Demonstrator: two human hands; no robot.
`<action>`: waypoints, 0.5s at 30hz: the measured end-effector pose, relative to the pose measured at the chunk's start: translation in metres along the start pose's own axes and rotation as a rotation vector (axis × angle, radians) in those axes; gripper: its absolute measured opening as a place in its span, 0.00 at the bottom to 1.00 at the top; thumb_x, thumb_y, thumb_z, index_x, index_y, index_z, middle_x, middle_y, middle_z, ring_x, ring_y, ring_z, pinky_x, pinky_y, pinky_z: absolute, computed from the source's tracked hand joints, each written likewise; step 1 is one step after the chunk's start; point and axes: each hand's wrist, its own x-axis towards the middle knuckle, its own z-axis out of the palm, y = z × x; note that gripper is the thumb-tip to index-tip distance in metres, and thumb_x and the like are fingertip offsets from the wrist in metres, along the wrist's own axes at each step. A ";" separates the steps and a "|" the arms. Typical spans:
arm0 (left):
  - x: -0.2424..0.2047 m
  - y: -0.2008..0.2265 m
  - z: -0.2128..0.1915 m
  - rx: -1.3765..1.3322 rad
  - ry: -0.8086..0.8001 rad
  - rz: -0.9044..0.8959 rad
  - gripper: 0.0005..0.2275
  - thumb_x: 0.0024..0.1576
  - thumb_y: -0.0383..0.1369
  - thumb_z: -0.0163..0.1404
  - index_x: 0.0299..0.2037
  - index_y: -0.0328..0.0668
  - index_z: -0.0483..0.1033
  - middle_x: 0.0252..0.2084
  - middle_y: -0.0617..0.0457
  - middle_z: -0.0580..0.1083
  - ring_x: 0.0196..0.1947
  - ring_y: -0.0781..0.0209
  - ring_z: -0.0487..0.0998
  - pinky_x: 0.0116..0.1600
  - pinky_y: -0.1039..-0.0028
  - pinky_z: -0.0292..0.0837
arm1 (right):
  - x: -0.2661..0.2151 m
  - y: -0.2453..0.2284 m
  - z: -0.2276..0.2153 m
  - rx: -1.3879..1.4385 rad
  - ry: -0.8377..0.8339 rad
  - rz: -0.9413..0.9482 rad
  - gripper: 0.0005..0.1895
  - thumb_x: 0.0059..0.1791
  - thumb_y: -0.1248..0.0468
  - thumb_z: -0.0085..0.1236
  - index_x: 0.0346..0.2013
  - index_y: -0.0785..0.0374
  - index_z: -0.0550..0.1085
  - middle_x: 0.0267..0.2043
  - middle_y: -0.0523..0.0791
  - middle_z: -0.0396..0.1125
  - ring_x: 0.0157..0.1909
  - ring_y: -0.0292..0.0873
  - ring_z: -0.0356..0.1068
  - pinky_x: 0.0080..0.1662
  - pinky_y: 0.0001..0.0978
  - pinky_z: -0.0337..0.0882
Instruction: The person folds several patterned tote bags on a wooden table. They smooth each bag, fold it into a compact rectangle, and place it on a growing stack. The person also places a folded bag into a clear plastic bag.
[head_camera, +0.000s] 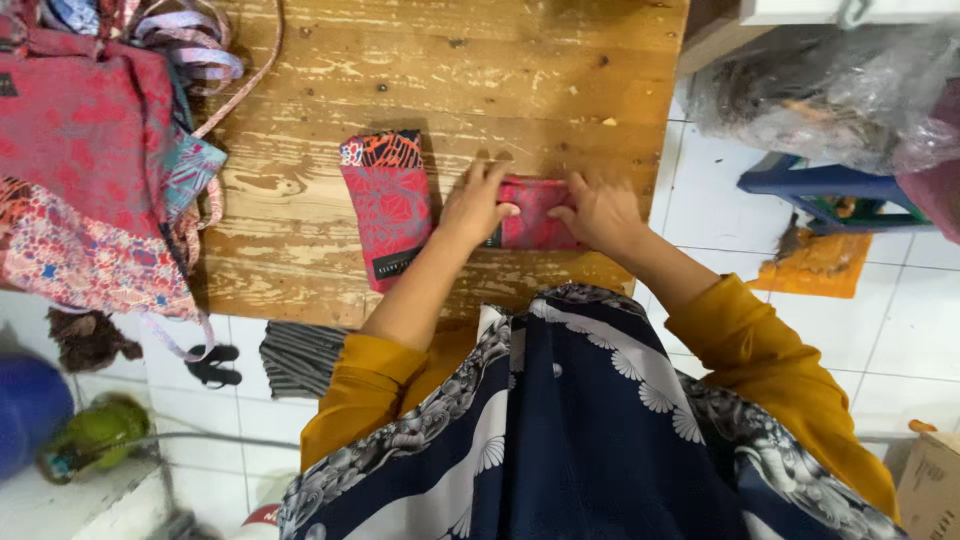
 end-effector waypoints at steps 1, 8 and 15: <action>0.001 0.001 0.000 0.071 -0.054 -0.028 0.36 0.42 0.47 0.66 0.62 0.48 0.69 0.63 0.38 0.65 0.61 0.34 0.66 0.60 0.46 0.63 | 0.000 0.000 0.002 -0.133 0.112 -0.081 0.33 0.44 0.41 0.66 0.52 0.61 0.75 0.54 0.57 0.69 0.57 0.61 0.69 0.55 0.58 0.67; 0.019 0.013 -0.016 0.324 -0.420 -0.047 0.31 0.48 0.51 0.65 0.61 0.52 0.72 0.63 0.46 0.67 0.68 0.45 0.63 0.71 0.41 0.52 | 0.020 0.014 0.002 0.131 -0.200 -0.093 0.32 0.42 0.39 0.67 0.50 0.58 0.77 0.55 0.56 0.69 0.58 0.62 0.68 0.59 0.56 0.67; -0.004 0.025 -0.016 0.297 -0.360 0.192 0.19 0.57 0.32 0.55 0.60 0.51 0.73 0.57 0.49 0.72 0.55 0.45 0.74 0.53 0.57 0.75 | -0.012 0.032 0.014 0.565 -0.372 -0.238 0.22 0.46 0.49 0.67 0.40 0.66 0.77 0.53 0.53 0.72 0.54 0.53 0.73 0.54 0.46 0.74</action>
